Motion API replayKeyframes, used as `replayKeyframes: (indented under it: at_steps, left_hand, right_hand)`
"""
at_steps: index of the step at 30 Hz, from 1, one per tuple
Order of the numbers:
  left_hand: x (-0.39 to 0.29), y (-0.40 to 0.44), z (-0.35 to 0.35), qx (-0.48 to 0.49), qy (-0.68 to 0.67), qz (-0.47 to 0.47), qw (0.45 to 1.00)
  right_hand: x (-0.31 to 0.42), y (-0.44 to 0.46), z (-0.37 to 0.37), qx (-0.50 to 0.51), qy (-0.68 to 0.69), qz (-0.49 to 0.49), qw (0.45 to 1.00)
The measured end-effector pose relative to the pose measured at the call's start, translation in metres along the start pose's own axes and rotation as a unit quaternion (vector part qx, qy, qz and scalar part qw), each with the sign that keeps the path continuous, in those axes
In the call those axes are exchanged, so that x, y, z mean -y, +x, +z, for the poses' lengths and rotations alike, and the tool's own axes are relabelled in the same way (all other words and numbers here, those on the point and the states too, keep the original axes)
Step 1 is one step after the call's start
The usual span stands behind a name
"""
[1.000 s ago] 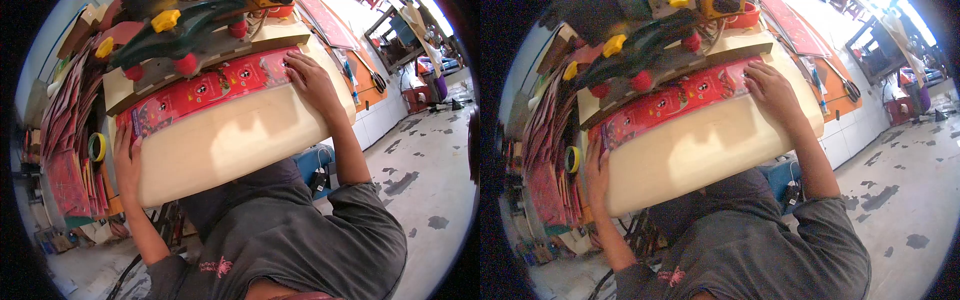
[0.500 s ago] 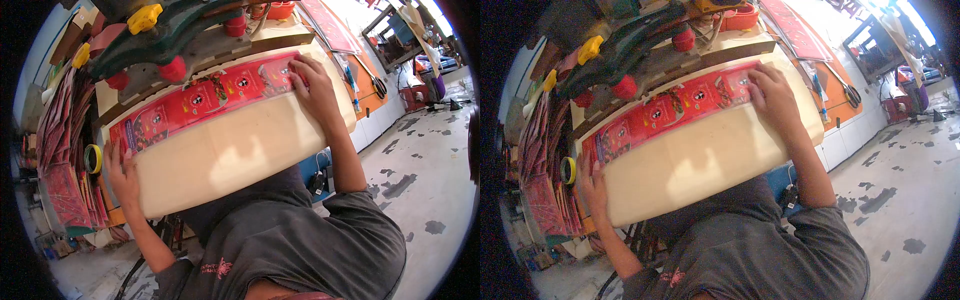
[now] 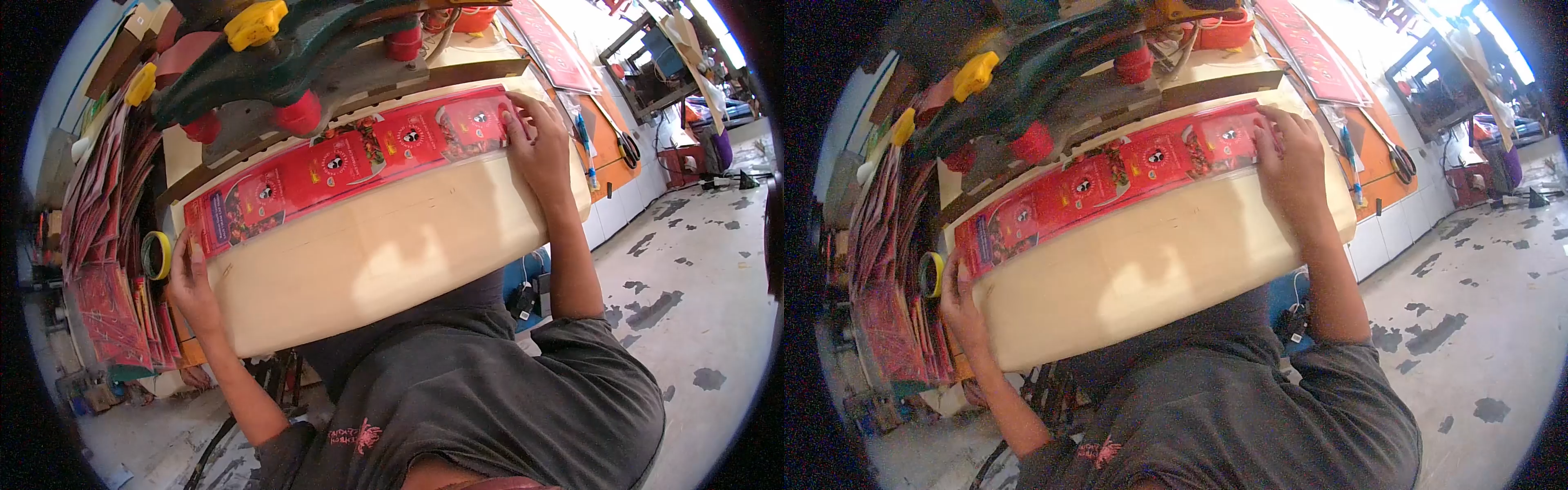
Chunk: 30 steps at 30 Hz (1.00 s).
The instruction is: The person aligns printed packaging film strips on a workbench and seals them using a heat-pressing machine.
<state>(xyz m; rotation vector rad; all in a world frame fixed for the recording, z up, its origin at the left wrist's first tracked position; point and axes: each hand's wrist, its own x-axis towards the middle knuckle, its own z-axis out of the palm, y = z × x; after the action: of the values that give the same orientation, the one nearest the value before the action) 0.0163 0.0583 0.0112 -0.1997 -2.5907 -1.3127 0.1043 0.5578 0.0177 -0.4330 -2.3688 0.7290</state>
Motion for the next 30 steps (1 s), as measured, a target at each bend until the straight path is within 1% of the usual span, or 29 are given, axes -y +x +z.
replayKeyframes:
  at_steps: [1, 2, 5, 8, 10, 12, 13, 14, 15, 17, 19, 23, 25, 27, 29, 30]
  left_hand:
    - [0.004, 0.000, -0.001, 0.005, -0.047, 0.013, 0.999]
    - [0.006, -0.001, -0.002, 0.002, -0.045, 0.012, 0.999]
    - [0.001, -0.002, -0.001, -0.007, -0.054, 0.007, 0.998]
    - [-0.005, -0.002, -0.001, -0.007, -0.072, -0.014, 0.997]
    - [0.000, -0.002, 0.001, -0.016, -0.113, 0.015, 0.993]
    - [0.007, -0.002, -0.004, -0.022, -0.097, 0.008, 0.995]
    - [0.007, -0.002, -0.004, -0.016, -0.102, 0.015, 0.995]
    - [0.008, -0.002, -0.004, -0.010, -0.107, 0.023, 0.994]
    - [0.011, -0.002, -0.004, -0.016, -0.125, 0.011, 0.992]
    - [0.011, -0.003, -0.005, -0.022, -0.115, 0.020, 0.993]
    - [0.008, -0.003, -0.005, -0.023, -0.109, 0.030, 0.993]
    - [0.008, -0.003, -0.007, -0.018, -0.097, 0.035, 0.995]
    - [0.011, -0.003, -0.007, -0.017, -0.095, 0.036, 0.995]
    - [0.012, -0.003, -0.006, -0.027, -0.120, 0.056, 0.991]
    - [0.017, -0.002, -0.007, -0.036, -0.126, 0.056, 0.990]
    - [0.017, -0.003, -0.009, -0.044, -0.131, 0.055, 0.989]
  right_hand:
    - [-0.002, 0.001, -0.001, -0.002, 0.011, -0.001, 1.000]
    - [-0.002, 0.001, -0.002, -0.001, 0.014, -0.003, 1.000]
    - [0.004, 0.000, -0.003, 0.004, 0.120, 0.064, 0.991]
    - [-0.002, 0.001, -0.003, -0.001, 0.122, 0.053, 0.991]
    - [-0.014, 0.000, -0.001, 0.010, 0.136, 0.050, 0.989]
    - [-0.023, 0.001, 0.001, 0.017, 0.176, 0.029, 0.984]
    - [-0.030, 0.002, 0.002, 0.034, 0.206, 0.055, 0.977]
    - [-0.032, 0.002, 0.001, 0.036, 0.209, 0.045, 0.976]
    - [-0.035, 0.003, 0.001, 0.036, 0.200, 0.038, 0.978]
    - [-0.036, 0.003, 0.001, 0.035, 0.193, 0.029, 0.980]
    - [-0.037, 0.003, 0.001, 0.041, 0.245, 0.037, 0.968]
    - [-0.038, 0.002, -0.001, 0.043, 0.252, 0.042, 0.966]
    - [-0.036, 0.002, -0.003, 0.064, 0.250, 0.060, 0.964]
    - [-0.033, 0.002, -0.005, 0.062, 0.242, 0.060, 0.966]
    - [-0.033, 0.003, -0.005, 0.061, 0.233, 0.059, 0.969]
    - [-0.034, 0.003, -0.003, 0.037, 0.232, 0.047, 0.971]
